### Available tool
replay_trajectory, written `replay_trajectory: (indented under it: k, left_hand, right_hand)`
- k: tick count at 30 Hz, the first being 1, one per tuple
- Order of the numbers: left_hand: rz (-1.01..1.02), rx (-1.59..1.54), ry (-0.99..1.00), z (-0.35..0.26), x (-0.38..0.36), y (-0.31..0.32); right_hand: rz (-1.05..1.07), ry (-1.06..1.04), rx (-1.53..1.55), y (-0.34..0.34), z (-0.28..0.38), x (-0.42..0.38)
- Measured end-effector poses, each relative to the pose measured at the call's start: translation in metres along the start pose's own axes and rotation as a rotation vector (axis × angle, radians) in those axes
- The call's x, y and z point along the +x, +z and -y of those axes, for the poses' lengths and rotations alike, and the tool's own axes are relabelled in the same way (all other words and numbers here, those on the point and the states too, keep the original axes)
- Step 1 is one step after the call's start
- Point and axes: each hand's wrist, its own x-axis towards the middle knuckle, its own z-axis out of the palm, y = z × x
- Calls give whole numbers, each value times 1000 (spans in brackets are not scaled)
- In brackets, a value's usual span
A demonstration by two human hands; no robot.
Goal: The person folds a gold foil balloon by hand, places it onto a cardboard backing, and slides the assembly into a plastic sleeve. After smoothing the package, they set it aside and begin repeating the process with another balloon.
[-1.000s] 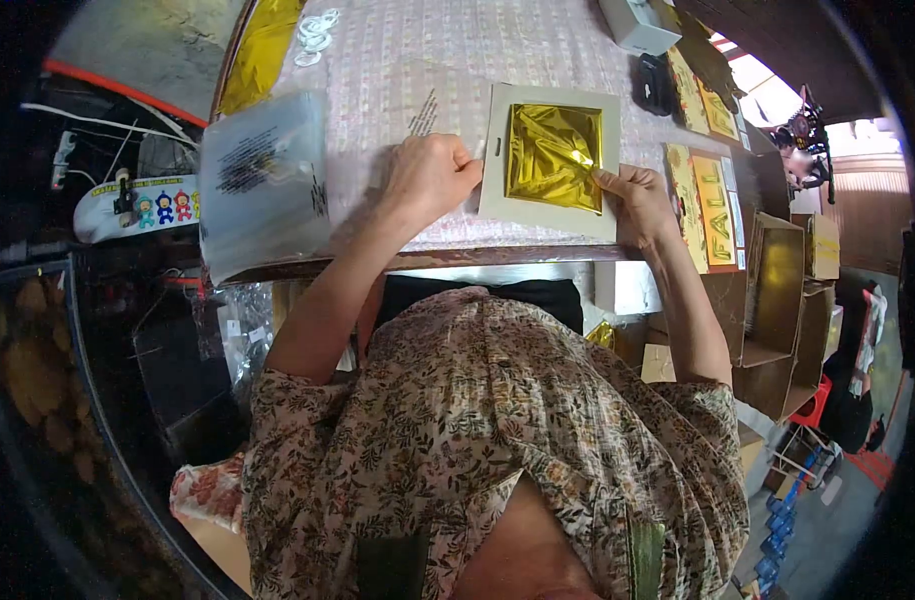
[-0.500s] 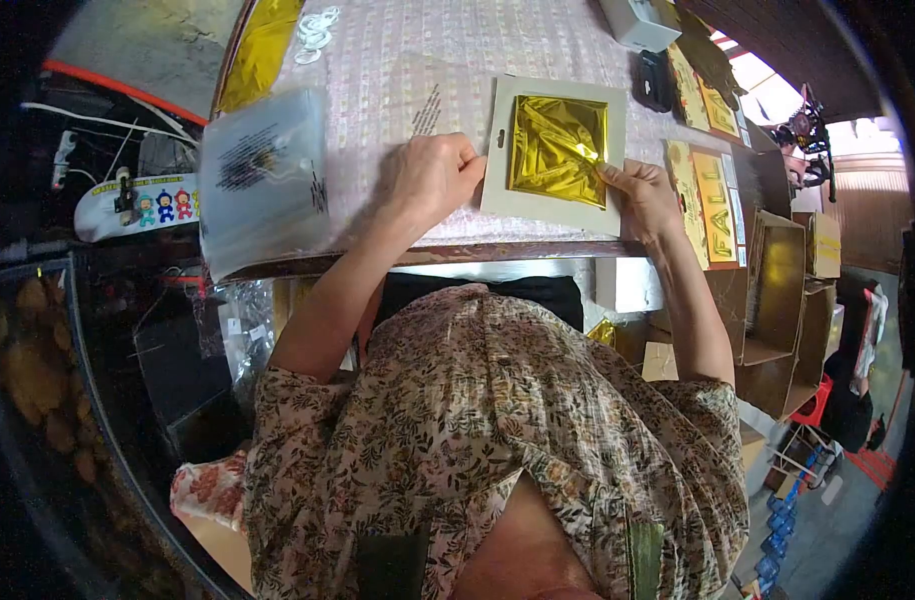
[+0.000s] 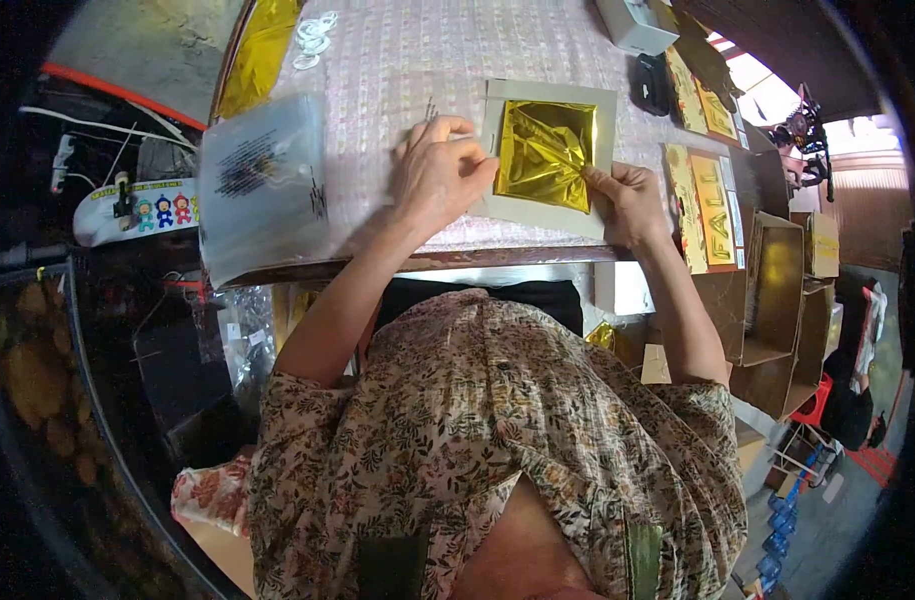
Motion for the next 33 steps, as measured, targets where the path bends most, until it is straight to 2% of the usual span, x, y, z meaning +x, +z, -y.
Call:
replay_trajectory:
  k: [2,4,6,8,15,20,22,24,26,27,30,31,32,33]
  left_hand:
    - [-13,-74,-37,4,-2,4]
    - [28,4,-65,-2,-5,-2]
    - [28,6,-55,1,-7,-1]
    - [22,12,-47,4,-8,0]
    - [25,-18,-12,12,-1,-15]
    - [67,-51,-32,12,2,-16]
    - [113,-8,-32,10,0,-14]
    - [97,-20,-35,8,-2,-12]
    - [80,-29,-36,9,-4,-12]
    - [74,-30,-14,9,-3,-12]
    - [62,-48,8,9,-1,-15]
    - [55,-69,6,8,1,-18]
    - [45,-58,14,6,3,-20]
    - [6,-50,33,3,5,-23]
  right_hand:
    - [-19,-9,42,3,-5,4]
    - [31,38,43,6,-5,7]
    - [-15,52,23,8,-9,10]
    - [61,53,45,0,-24,23]
    - [-31,45,-28,24,5,12]
    - [-23,51,135,40,8,7]
    - [-13,58,102,43,7,8]
    - [-6,65,71,43,1,11]
    - [95,73,96,38,-16,24]
    - [43,83,67,46,-19,29]
    - [66,73,150,62,-22,36]
    - [211,87,108,51,-19,42]
    - [219,72,110,56,-24,47]
    - [137,46,186,66,-33,52]
